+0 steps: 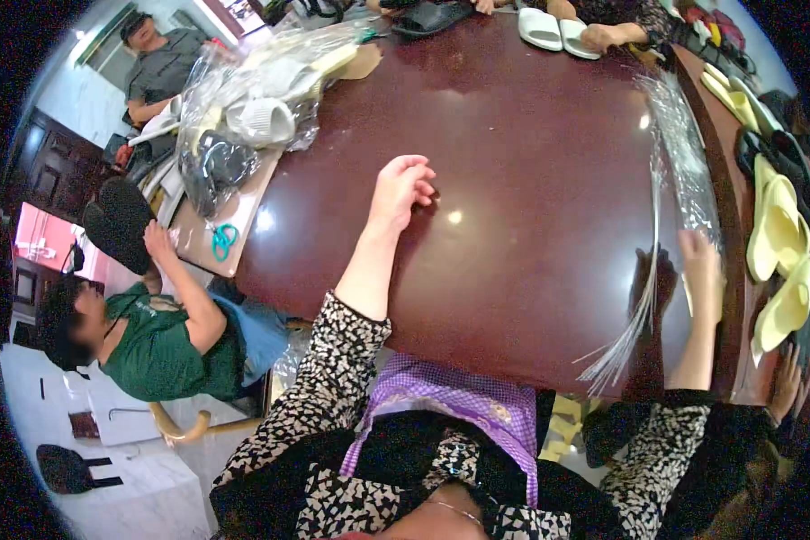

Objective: The person pairs slides together by threading and securing plastic fasteners through each pair by hand.

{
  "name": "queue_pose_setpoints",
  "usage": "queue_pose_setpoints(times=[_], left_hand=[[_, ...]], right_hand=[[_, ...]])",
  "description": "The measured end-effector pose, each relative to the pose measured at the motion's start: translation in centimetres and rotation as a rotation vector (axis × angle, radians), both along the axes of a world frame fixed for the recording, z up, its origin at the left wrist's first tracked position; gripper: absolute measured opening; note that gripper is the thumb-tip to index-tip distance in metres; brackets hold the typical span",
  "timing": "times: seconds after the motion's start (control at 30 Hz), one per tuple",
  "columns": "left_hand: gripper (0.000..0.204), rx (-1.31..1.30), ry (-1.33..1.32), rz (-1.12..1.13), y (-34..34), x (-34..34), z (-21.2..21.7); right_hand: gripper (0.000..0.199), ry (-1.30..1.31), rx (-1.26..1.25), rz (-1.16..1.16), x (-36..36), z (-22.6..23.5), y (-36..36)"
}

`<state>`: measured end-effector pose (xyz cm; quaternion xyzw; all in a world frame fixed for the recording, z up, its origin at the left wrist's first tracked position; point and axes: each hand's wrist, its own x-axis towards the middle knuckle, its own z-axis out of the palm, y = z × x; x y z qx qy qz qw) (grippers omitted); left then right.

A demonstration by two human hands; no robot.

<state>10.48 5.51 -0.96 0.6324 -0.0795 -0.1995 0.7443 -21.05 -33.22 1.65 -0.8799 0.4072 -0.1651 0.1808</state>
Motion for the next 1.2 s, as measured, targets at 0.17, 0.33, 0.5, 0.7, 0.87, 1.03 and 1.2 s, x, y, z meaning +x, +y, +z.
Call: queue_pose_setpoints(times=[0.17, 0.33, 0.5, 0.7, 0.87, 1.03, 1.2], left_hand=[[0.024, -0.038, 0.006, -0.061, -1.0, -0.8, 0.8], [0.025, 0.013, -0.057, -0.079, 0.4, -0.5, 0.7], [0.020, 0.008, -0.062, -0.262, -2.1, -3.4, 0.1], [0.019, 0.060, -0.098, -0.423, -6.2, -7.5, 2.4], [0.017, 0.066, -0.129, -0.563, -12.9, -10.3, 3.2], [0.016, 0.029, -0.115, -0.582, -18.9, -12.3, 3.0], [0.015, -0.031, -0.075, -0.546, -22.2, -13.2, 3.1]], right_hand=[[0.024, -0.042, -0.314, 0.064, 2.2, -4.0, 3.9], [0.019, 0.026, -0.082, 0.022, 9.3, -1.1, 10.2], [0.017, -0.154, -0.105, 0.102, 9.2, -3.6, 8.5], [0.012, -0.572, 0.647, 0.097, 7.6, -1.6, 8.5], [0.009, -0.712, 0.809, 0.183, 7.3, -0.7, 7.8], [0.008, -0.761, 0.847, 0.195, 7.3, -1.1, 7.1], [0.010, -0.805, 0.794, 0.264, 7.4, -1.7, 7.0]])
